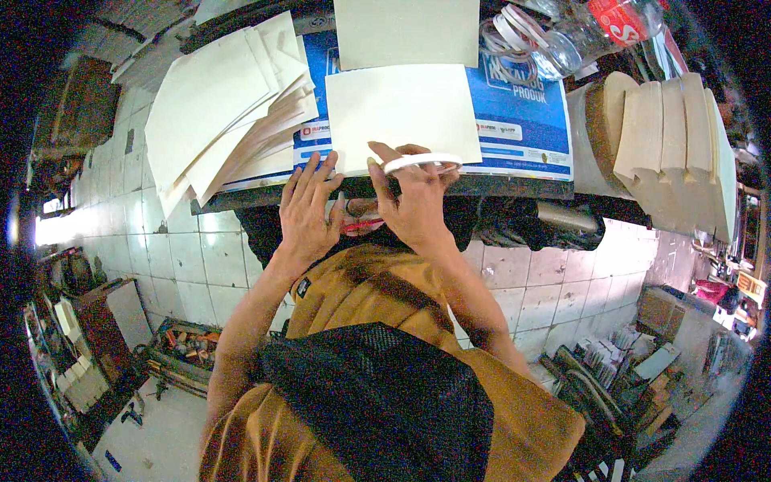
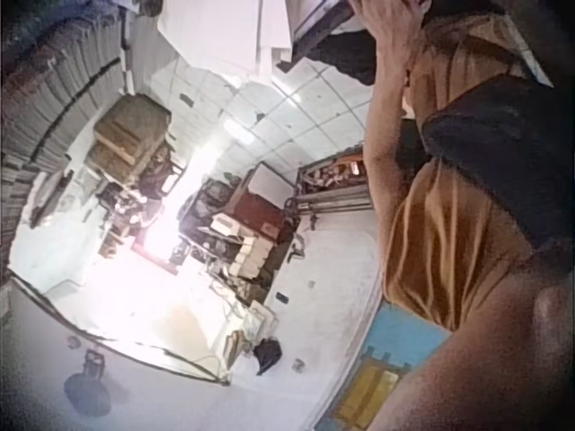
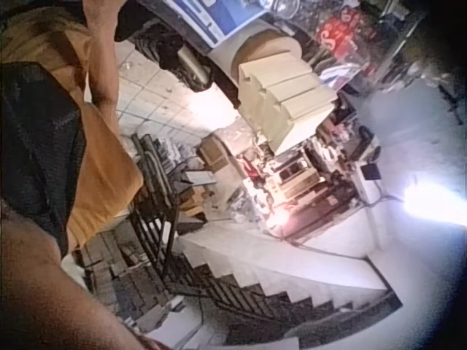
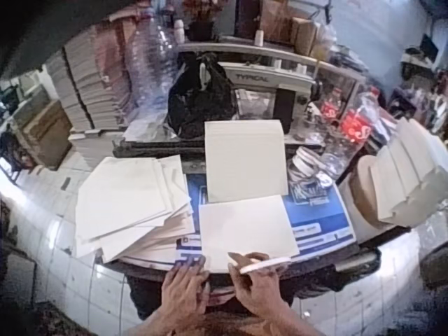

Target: The person applies adhesive tape along the edges of folded paper sheets by hand, pressing the tape down and stacking the sheets.

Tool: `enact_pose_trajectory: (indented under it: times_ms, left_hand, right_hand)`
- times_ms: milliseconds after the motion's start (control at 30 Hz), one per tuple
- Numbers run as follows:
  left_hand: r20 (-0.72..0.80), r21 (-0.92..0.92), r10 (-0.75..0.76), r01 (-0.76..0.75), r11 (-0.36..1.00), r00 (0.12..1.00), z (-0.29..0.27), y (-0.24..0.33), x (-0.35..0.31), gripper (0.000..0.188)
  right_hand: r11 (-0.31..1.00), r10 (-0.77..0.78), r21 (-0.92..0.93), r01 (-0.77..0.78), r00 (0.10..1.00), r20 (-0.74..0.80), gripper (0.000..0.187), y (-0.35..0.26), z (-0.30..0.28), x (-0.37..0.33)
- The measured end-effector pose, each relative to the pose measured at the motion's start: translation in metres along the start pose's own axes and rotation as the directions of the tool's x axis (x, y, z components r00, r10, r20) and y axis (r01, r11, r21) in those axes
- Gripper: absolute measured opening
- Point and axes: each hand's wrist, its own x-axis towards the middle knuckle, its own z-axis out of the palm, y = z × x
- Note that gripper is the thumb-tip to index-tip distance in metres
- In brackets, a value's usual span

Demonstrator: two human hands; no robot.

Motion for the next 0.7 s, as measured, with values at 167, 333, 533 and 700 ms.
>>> enact_pose_trajectory:
  times_ms: [167,333,533,700]
  left_hand:
    - [-0.011,-0.032,-0.003,0.003,0.999,1.0,0.001,0.003,0.003,0.034]
    - [-0.036,0.0,-0.014,0.014,1.0,0.999,0.001,0.002,0.004,0.027]
    - [-0.035,0.006,-0.002,0.002,1.0,0.999,0.002,0.001,0.004,0.024]
    - [-0.035,0.008,-0.002,0.002,1.0,0.999,0.003,0.003,0.005,0.024]
  right_hand:
    - [0.981,0.156,0.147,-0.128,0.967,-0.201,0.025,0.032,-0.035,-0.003]
    - [0.959,0.235,0.216,-0.183,0.941,-0.245,0.023,0.084,-0.052,-0.003]
    - [0.949,0.137,-0.261,-0.178,0.976,-0.168,0.019,0.094,-0.044,-0.011]
    - [0.946,0.09,-0.298,-0.13,0.986,-0.143,0.016,0.102,-0.042,-0.014]
